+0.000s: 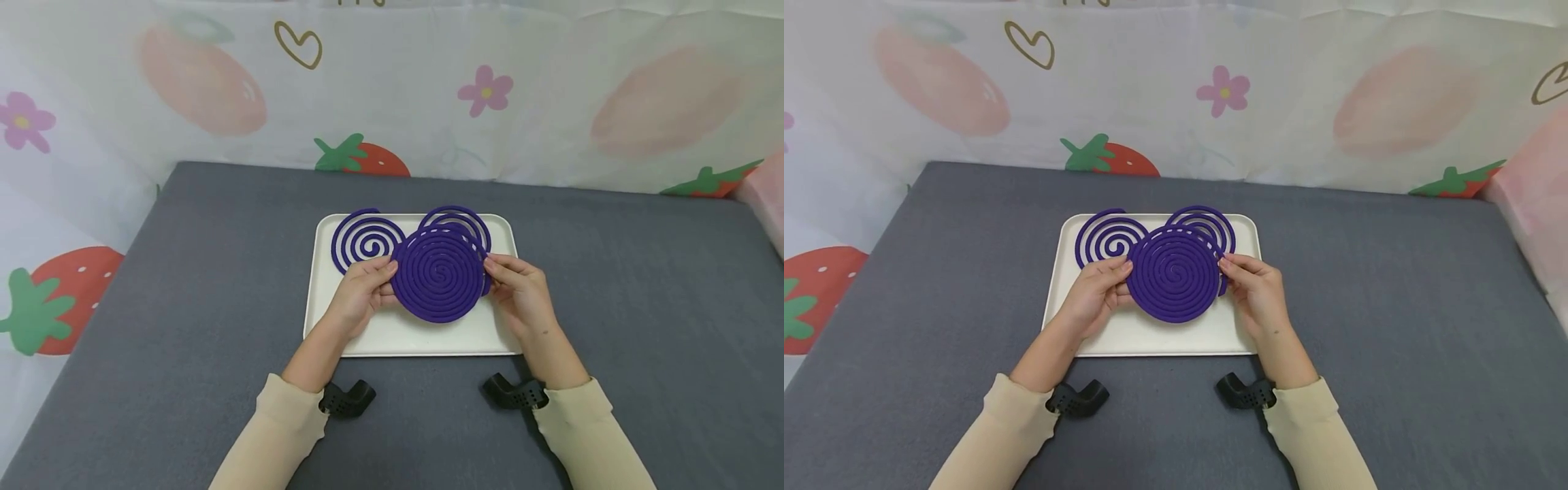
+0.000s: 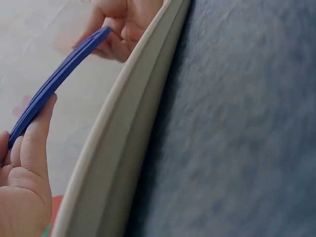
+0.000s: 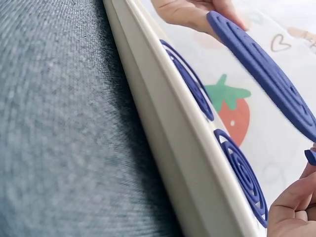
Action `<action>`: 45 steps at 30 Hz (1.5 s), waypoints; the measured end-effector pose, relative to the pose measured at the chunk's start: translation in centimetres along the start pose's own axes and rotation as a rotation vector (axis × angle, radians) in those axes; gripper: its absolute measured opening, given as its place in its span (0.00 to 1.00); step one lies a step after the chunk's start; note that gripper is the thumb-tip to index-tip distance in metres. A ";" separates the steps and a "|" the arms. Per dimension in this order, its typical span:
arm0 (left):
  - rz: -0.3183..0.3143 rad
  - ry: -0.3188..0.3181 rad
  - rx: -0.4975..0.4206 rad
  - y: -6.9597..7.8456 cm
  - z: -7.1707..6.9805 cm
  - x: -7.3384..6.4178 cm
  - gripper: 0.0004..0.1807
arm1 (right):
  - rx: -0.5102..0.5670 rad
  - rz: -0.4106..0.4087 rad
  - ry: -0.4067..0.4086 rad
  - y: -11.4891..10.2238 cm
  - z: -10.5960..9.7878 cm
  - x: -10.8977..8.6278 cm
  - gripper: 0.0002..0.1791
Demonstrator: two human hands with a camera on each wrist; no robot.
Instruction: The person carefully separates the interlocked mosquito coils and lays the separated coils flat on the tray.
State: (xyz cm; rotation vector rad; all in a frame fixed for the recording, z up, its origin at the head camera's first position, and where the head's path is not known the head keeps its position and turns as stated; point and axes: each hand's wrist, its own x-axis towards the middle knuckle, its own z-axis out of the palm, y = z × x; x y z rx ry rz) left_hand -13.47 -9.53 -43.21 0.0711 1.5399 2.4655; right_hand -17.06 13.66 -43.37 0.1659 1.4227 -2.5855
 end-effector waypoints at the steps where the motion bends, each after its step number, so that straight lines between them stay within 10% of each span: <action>1: -0.003 0.002 0.004 0.1 -0.1 0.0 0.18 | -0.009 0.002 -0.005 0.0 0.0 0.0 0.05; 8: -0.023 -0.032 0.055 0.4 -0.5 -0.2 0.16 | -0.111 0.002 -0.125 0.2 0.1 -0.1 0.20; 22: -0.136 -0.171 0.212 -0.1 0.7 -0.2 0.17 | -0.301 -0.061 -0.225 0.4 0.1 0.0 0.18; 35: -0.124 -0.086 0.249 -1.0 0.8 0.1 0.17 | -0.207 0.023 0.056 0.2 0.3 0.0 0.17; 45: -0.089 0.016 0.269 -0.9 0.7 0.3 0.17 | -0.194 0.025 0.029 0.1 0.3 0.0 0.16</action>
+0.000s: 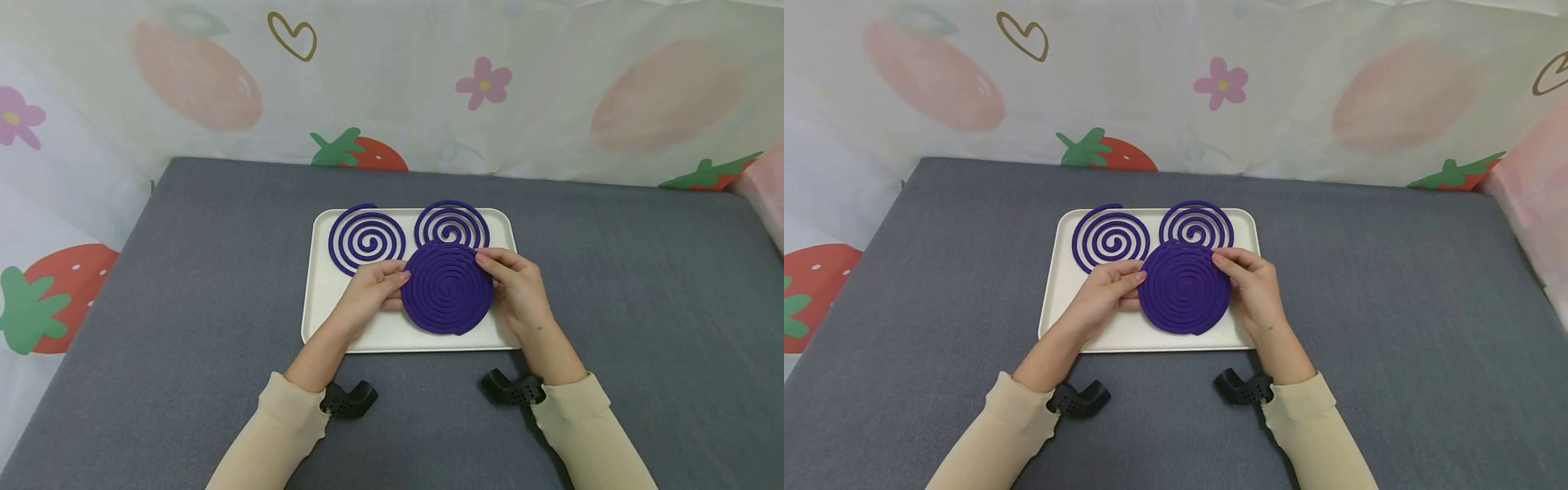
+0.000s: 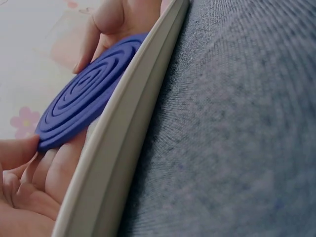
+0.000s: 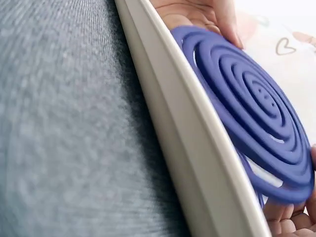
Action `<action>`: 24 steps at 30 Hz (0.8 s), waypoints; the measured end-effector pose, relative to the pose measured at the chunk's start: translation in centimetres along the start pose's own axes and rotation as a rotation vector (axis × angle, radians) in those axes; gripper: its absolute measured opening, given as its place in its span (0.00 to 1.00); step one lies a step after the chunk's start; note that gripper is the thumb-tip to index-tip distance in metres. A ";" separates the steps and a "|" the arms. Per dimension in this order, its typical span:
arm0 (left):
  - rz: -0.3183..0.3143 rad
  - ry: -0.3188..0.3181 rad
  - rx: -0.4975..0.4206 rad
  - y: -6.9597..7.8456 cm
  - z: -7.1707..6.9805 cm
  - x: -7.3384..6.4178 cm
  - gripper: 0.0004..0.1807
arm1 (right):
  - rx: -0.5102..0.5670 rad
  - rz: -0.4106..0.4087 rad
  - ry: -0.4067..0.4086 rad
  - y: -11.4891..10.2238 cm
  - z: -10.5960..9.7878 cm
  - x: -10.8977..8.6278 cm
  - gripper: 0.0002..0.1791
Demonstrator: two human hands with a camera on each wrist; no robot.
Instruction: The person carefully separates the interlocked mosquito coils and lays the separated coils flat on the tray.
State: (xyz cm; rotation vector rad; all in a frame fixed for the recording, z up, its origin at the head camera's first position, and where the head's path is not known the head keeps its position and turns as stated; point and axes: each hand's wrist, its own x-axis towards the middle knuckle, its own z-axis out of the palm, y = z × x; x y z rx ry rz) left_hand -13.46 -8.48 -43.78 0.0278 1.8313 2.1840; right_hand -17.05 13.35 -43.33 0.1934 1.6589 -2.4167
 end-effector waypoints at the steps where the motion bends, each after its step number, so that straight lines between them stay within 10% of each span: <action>1: -0.002 0.022 -0.005 0.0 0.0 0.0 0.17 | -0.013 0.000 -0.014 0.0 0.0 0.0 0.17; 8: -0.028 0.129 -0.028 0.3 -0.4 0.0 0.19 | -0.111 -0.001 -0.072 0.1 -0.1 0.0 0.17; 24: -0.037 0.109 -0.081 0.4 -0.7 -0.1 0.18 | -0.096 -0.059 -0.096 0.1 -0.1 -0.1 0.19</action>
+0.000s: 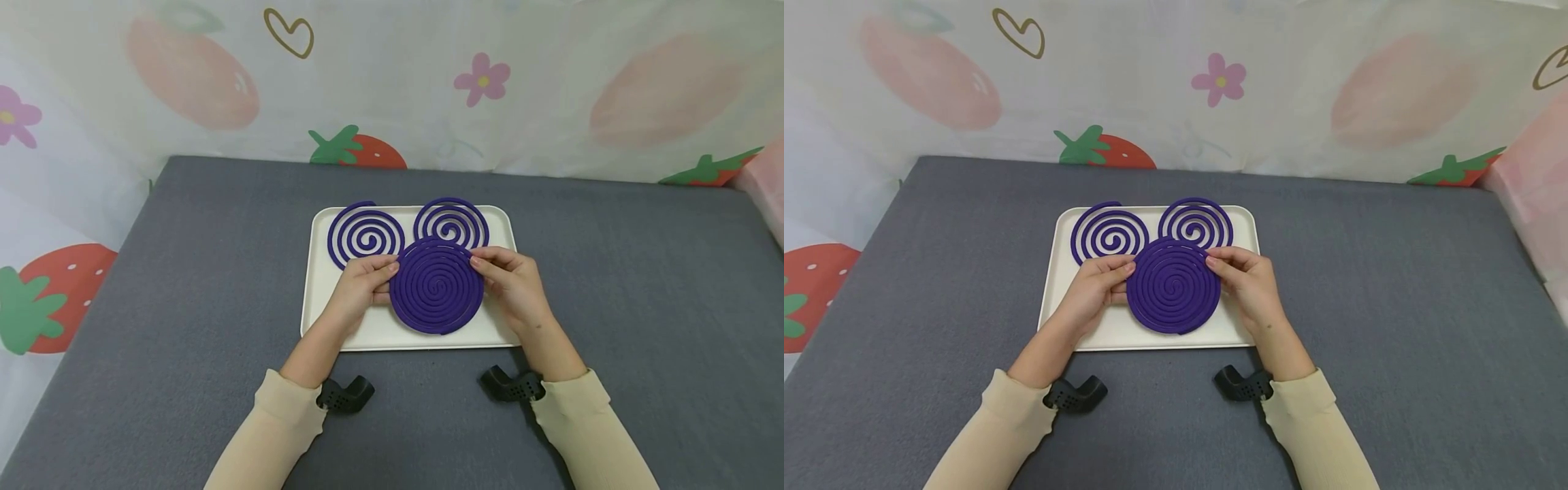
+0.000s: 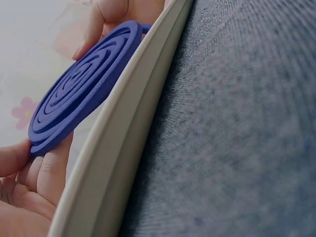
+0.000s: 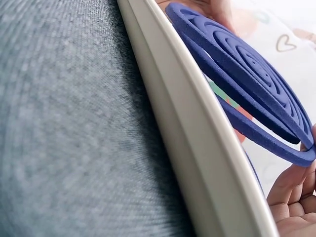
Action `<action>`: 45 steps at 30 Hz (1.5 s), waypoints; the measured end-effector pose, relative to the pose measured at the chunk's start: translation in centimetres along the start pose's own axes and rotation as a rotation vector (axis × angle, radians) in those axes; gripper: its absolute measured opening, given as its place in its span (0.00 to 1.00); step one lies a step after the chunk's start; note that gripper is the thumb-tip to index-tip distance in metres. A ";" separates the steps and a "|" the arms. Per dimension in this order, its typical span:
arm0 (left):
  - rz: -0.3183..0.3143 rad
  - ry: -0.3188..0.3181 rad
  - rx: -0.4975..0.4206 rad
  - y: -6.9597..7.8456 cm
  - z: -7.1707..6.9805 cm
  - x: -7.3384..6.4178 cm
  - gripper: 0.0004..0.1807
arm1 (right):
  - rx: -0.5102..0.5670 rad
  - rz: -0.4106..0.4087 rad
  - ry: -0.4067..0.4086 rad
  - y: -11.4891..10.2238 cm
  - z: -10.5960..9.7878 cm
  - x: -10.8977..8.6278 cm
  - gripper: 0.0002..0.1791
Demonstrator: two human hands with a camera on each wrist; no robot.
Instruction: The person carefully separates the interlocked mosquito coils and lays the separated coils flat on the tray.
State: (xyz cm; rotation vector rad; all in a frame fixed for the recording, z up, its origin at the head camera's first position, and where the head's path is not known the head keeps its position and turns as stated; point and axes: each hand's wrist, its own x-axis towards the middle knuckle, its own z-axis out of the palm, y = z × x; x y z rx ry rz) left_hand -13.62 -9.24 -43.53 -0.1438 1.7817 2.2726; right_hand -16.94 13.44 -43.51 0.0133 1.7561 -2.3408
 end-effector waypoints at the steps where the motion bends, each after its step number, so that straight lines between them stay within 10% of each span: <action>1: 0.000 -0.002 -0.002 0.0 0.0 0.0 0.18 | 0.007 -0.007 -0.007 0.0 0.0 0.0 0.19; 18: 0.009 -0.052 -0.098 -0.2 -0.1 0.2 0.18 | 0.136 -0.054 -0.047 0.1 0.0 0.0 0.21; 28: 0.046 -0.063 -0.045 -0.3 -0.1 0.3 0.17 | 0.120 0.006 0.014 0.0 0.1 0.1 0.21; 36: 0.044 -0.138 -0.007 -0.3 -0.1 0.2 0.18 | 0.227 0.026 0.084 0.0 -0.2 0.2 0.03; 45: 0.052 -0.237 0.071 -0.4 -0.3 0.2 0.19 | 0.276 0.064 0.132 -0.2 -0.1 0.3 0.14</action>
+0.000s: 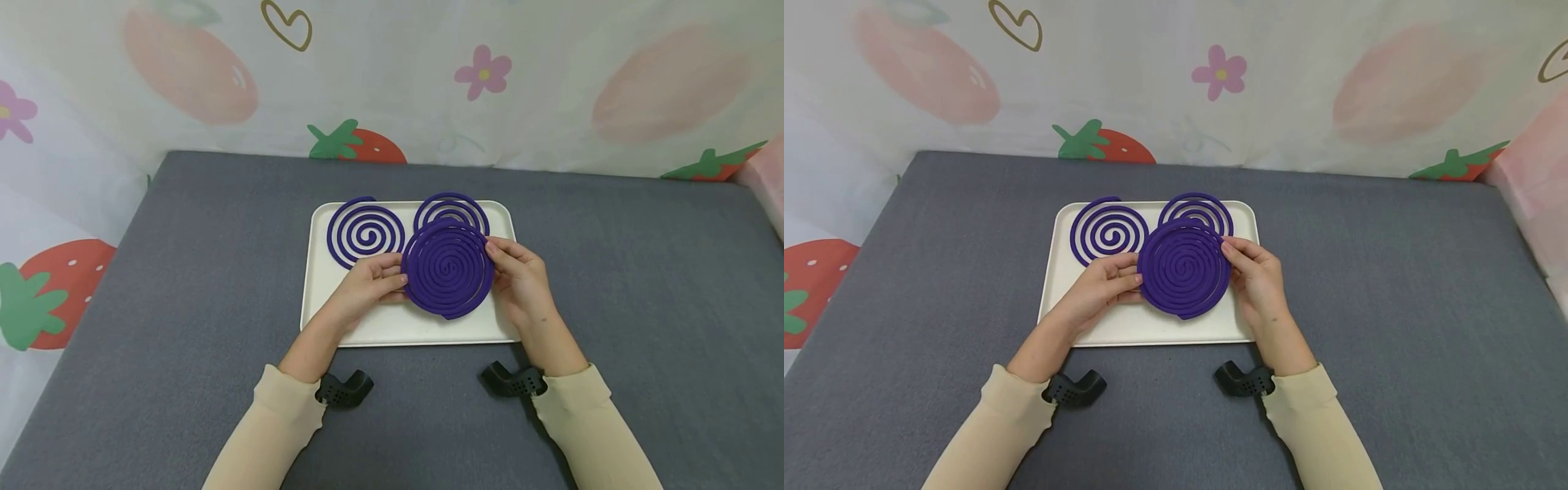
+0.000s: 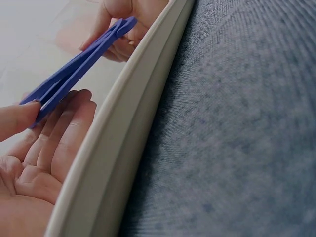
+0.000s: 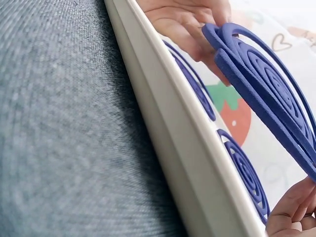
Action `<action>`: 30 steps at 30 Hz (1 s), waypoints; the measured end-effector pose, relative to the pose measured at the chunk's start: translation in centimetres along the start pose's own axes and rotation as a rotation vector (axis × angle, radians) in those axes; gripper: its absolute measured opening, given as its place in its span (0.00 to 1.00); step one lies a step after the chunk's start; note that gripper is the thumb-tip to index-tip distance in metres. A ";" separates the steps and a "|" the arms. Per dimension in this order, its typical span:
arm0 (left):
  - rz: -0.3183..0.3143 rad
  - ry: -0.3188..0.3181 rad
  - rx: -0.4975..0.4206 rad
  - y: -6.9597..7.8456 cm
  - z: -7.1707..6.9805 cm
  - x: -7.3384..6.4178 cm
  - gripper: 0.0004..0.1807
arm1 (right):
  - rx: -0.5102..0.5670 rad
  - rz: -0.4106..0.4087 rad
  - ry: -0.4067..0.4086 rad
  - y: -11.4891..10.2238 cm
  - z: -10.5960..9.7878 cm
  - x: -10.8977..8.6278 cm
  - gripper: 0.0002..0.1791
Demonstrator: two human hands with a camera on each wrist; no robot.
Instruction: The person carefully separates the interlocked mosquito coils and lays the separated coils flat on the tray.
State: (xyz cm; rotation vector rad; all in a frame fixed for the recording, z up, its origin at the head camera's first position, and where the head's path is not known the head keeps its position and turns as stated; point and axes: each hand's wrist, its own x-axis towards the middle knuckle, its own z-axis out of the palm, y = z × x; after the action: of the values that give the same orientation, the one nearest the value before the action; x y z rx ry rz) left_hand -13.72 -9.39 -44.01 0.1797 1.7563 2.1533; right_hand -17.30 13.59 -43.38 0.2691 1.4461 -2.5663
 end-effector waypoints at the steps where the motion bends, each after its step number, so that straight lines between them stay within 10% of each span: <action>1: 0.000 -0.006 -0.005 0.0 0.0 0.0 0.19 | 0.002 0.001 0.000 0.0 0.0 0.0 0.15; 30: 0.019 0.116 -0.008 -0.2 0.0 0.2 0.18 | -0.098 0.029 -0.041 0.0 0.1 -0.1 0.18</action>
State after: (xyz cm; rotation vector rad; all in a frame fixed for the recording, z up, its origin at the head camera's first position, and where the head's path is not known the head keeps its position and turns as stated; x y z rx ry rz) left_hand -13.85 -9.33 -44.20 0.0704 1.8149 2.2244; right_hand -17.16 13.48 -43.32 0.2198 1.5357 -2.4551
